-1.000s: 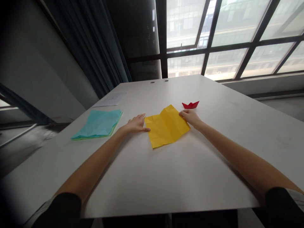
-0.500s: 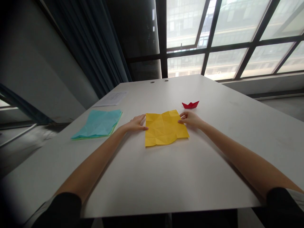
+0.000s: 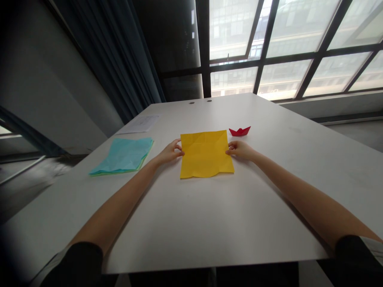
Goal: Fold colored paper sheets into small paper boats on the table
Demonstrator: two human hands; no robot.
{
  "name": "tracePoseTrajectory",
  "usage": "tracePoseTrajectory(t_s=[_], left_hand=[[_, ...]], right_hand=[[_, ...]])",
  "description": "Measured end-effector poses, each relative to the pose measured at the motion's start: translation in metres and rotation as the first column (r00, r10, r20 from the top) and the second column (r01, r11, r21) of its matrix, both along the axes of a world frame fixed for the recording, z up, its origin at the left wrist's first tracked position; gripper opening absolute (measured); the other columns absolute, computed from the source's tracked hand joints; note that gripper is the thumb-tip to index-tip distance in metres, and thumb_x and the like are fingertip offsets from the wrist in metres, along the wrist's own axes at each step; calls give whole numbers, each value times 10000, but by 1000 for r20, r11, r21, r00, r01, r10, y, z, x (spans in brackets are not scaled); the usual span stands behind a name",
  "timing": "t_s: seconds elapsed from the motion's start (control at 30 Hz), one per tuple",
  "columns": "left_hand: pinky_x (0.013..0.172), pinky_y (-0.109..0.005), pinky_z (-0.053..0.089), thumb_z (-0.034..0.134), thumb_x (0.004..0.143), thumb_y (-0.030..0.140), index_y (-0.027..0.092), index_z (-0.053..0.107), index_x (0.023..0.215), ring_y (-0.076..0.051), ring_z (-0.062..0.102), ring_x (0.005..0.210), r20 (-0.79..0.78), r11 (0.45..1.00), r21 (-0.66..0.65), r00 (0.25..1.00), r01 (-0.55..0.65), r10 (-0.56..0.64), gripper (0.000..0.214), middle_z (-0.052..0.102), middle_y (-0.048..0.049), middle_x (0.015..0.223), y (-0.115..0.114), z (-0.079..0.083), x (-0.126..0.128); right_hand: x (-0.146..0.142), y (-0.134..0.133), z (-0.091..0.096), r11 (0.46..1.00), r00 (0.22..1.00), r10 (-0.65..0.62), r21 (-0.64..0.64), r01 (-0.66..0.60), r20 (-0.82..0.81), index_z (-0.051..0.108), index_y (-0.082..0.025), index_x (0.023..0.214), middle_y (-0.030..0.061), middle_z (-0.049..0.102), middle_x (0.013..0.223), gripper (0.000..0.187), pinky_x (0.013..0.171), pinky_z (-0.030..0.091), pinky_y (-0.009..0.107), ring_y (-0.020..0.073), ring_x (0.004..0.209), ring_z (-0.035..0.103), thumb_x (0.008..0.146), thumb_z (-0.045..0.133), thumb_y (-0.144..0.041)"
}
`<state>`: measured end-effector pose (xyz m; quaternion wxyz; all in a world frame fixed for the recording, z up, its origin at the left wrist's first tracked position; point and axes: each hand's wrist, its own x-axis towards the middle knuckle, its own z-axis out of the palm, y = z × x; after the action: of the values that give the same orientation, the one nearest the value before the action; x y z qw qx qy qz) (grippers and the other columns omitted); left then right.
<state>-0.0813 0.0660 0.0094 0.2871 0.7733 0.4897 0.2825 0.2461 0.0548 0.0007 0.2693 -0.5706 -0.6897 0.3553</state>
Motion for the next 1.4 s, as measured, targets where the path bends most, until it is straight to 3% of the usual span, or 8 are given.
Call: tracePoseTrajectory(t_s=[0.13, 0.4, 0.53, 0.73, 0.87, 0.97, 1.17, 1.4], left_hand=[[827, -307, 441, 558, 665, 200, 127, 663, 885, -193, 606, 864, -30, 998, 15, 998, 55, -55, 254, 675, -48, 897, 4, 1, -2], [791, -277, 458, 569, 702, 238, 165, 712, 816, -171, 618, 805, -147, 977, 144, 979, 160, -138, 197, 697, -50, 850, 3, 7, -5], [820, -245, 449, 510, 664, 112, 191, 725, 845, -143, 603, 830, -272, 952, 136, 934, 274, -230, 292, 681, -44, 916, 3, 9, -6], [979, -297, 336, 404, 646, 40, 271, 726, 865, -158, 536, 989, -524, 970, 112, 843, 214, -125, 452, 648, -1, 1022, 1, 10, -5], [955, -401, 336, 466, 750, 228, 278, 710, 872, -233, 460, 1081, -605, 969, 151, 794, 193, -64, 277, 630, -17, 1039, -11, 18, 6], [902, -426, 367, 463, 794, 391, 233, 687, 891, -257, 462, 1057, -660, 949, 224, 751, 221, -19, 290, 614, -64, 1029, -26, 23, 24], [892, -356, 401, 356, 868, 403, 203, 556, 1108, -214, 500, 1038, -696, 911, 227, 712, 345, -96, 371, 568, -84, 1118, -51, 17, 59], [999, -415, 311, 257, 899, 397, 154, 448, 1227, -247, 361, 1237, -715, 944, 212, 699, 253, -27, 451, 409, -117, 1353, -63, 8, 68]], right_hand=[[0, 0, 2, 998, 1000, 24, 50, -23, -14, 632, -170, 741, 19, 635, 739, 327, 594, 406, 270, 152, 675, 546, 573, 668, -449], [1, 0, 2, 974, 982, 97, 189, -127, 160, 662, -186, 727, 44, 680, 782, 250, 690, 440, 322, 189, 734, 573, 641, 595, -411], [1, -1, 5, 927, 935, 225, 236, -292, 273, 679, -204, 801, 45, 693, 861, 213, 723, 452, 333, 197, 780, 589, 695, 538, -323], [5, 2, 5, 837, 846, 333, 282, -469, 417, 684, -206, 893, 51, 675, 948, 318, 746, 462, 341, 200, 836, 588, 723, 420, -155], [3, 2, 5, 811, 811, 331, 294, -505, 482, 682, -195, 894, 70, 661, 955, 350, 793, 450, 343, 199, 864, 584, 739, 380, -111], [-5, -4, 9, 803, 780, 284, 307, -511, 557, 677, -192, 904, 81, 654, 957, 309, 821, 433, 373, 221, 888, 571, 779, 396, -160], [-34, -25, 18, 798, 745, 226, 320, -511, 628, 628, -185, 1030, 100, 636, 1036, 316, 849, 408, 406, 244, 948, 557, 849, 388, -280], [-57, -44, 11, 770, 728, 273, 310, -558, 629, 546, -167, 1181, 119, 575, 1173, 402, 907, 393, 405, 251, 1043, 523, 870, 374, -354]])
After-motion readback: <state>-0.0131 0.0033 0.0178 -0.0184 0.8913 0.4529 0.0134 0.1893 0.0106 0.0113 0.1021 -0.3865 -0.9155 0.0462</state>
